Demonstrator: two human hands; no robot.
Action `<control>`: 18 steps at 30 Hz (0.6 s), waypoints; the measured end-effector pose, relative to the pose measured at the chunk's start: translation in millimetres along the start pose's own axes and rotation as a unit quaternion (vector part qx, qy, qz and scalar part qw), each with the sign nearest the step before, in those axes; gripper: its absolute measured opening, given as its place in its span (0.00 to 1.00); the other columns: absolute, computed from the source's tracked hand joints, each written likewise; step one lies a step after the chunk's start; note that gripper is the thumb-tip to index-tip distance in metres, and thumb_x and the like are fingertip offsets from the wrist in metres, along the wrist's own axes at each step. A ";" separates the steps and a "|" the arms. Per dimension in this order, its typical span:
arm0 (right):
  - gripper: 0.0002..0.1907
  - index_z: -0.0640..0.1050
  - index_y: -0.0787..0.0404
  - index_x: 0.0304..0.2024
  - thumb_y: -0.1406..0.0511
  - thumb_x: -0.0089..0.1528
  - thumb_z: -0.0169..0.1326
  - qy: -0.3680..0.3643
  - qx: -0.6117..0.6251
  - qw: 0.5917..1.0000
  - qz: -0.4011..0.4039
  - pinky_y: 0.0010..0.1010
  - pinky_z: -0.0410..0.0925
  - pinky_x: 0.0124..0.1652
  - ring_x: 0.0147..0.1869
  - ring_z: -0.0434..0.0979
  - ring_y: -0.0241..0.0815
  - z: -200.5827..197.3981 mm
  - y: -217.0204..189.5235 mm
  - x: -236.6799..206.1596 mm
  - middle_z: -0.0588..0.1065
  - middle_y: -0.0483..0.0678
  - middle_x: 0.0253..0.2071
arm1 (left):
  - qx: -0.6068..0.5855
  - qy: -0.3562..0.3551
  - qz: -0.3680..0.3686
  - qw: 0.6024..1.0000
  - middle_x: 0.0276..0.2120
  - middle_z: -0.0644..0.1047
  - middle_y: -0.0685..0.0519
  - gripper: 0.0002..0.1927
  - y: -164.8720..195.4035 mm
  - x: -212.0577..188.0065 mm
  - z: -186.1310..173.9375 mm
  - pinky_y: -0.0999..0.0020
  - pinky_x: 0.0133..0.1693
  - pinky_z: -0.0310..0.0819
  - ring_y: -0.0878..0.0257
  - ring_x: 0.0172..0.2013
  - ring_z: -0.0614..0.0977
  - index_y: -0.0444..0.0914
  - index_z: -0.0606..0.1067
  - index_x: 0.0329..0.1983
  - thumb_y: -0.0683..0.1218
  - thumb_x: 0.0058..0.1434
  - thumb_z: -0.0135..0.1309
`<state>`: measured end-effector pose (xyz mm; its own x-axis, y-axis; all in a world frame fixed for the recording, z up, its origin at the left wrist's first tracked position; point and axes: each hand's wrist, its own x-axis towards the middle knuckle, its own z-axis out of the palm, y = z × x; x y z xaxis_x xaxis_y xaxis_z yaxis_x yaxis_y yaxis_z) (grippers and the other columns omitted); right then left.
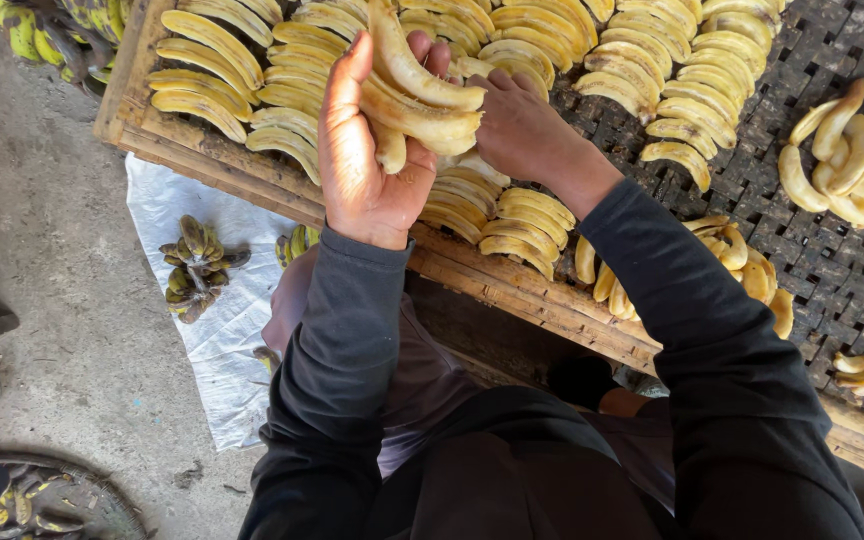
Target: The person sits on the floor and arranges peeled banana halves in neat rows on a slatted wooden drying rack, picking pieces one at a time from a pile and placing them curve-side up to fill gaps in the rows.
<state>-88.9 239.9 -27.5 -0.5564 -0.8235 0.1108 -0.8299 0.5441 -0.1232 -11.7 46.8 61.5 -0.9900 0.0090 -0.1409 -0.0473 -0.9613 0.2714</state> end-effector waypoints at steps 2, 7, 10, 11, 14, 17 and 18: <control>0.11 0.80 0.58 0.49 0.65 0.64 0.56 -0.051 0.019 0.999 0.005 0.45 0.62 0.60 0.61 0.69 0.51 -4.2 -0.5 1.6 0.73 0.46 0.51 | 0.002 0.004 -0.001 1.000 0.49 0.80 0.48 0.20 -1.6 0.5 0.1 0.54 0.60 0.78 0.54 0.55 0.81 0.32 0.74 0.57 0.52 0.72 0.55; 0.16 0.79 0.61 0.46 0.63 0.56 0.61 -0.068 0.031 0.997 0.012 0.51 0.62 0.60 0.60 0.69 0.53 -48.2 11.1 -16.8 0.73 0.53 0.51 | 0.007 0.022 -0.014 1.000 0.48 0.80 0.49 0.19 -0.3 1.6 -1.6 0.56 0.60 0.79 0.55 0.55 0.82 0.34 0.74 0.56 0.51 0.70 0.56; 0.14 0.76 0.57 0.47 0.62 0.61 0.63 -0.223 0.084 0.969 0.067 0.46 0.68 0.61 0.59 0.73 0.48 -79.9 22.2 -62.6 0.74 0.49 0.49 | 0.001 0.006 -0.024 1.000 0.49 0.80 0.48 0.20 2.0 1.5 -3.4 0.57 0.60 0.79 0.55 0.55 0.82 0.32 0.74 0.57 0.51 0.72 0.57; 0.16 0.76 0.55 0.49 0.60 0.61 0.63 -0.289 0.073 0.950 0.092 0.46 0.68 0.61 0.58 0.74 0.48 -82.1 19.6 -77.1 0.74 0.48 0.49 | 0.008 0.012 -0.013 1.000 0.48 0.80 0.48 0.20 3.0 1.9 -3.9 0.57 0.59 0.79 0.55 0.55 0.82 0.33 0.74 0.57 0.51 0.71 0.57; 0.22 0.75 0.52 0.53 0.53 0.60 0.63 -0.394 0.072 0.899 0.179 0.46 0.69 0.55 0.58 0.73 0.51 -80.8 12.8 -117.8 0.71 0.49 0.51 | 0.024 0.013 0.012 1.000 0.47 0.80 0.48 0.19 2.0 2.1 -5.6 0.56 0.58 0.79 0.55 0.53 0.82 0.34 0.74 0.56 0.51 0.70 0.58; 0.28 0.74 0.52 0.55 0.51 0.57 0.64 -0.395 0.138 0.876 0.238 0.45 0.69 0.51 0.56 0.73 0.52 -74.8 15.7 -138.3 0.70 0.49 0.52 | 0.033 -0.016 0.022 0.999 0.48 0.80 0.48 0.19 1.5 0.8 -7.9 0.57 0.59 0.79 0.55 0.53 0.82 0.33 0.74 0.56 0.51 0.71 0.58; 0.30 0.73 0.52 0.56 0.51 0.56 0.65 -0.385 0.170 0.871 0.254 0.44 0.69 0.50 0.54 0.74 0.52 -72.1 17.1 -141.8 0.69 0.49 0.52 | 0.034 -0.020 0.019 0.999 0.48 0.80 0.48 0.19 0.4 1.7 -8.2 0.56 0.59 0.79 0.55 0.53 0.82 0.33 0.74 0.56 0.51 0.71 0.58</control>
<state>-27.1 377.6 25.8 -0.5468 -0.4254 -0.7211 -0.3527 0.8982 -0.2624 -12.3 44.2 53.6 -0.9958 -0.0154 -0.0908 -0.0165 -0.9399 0.3411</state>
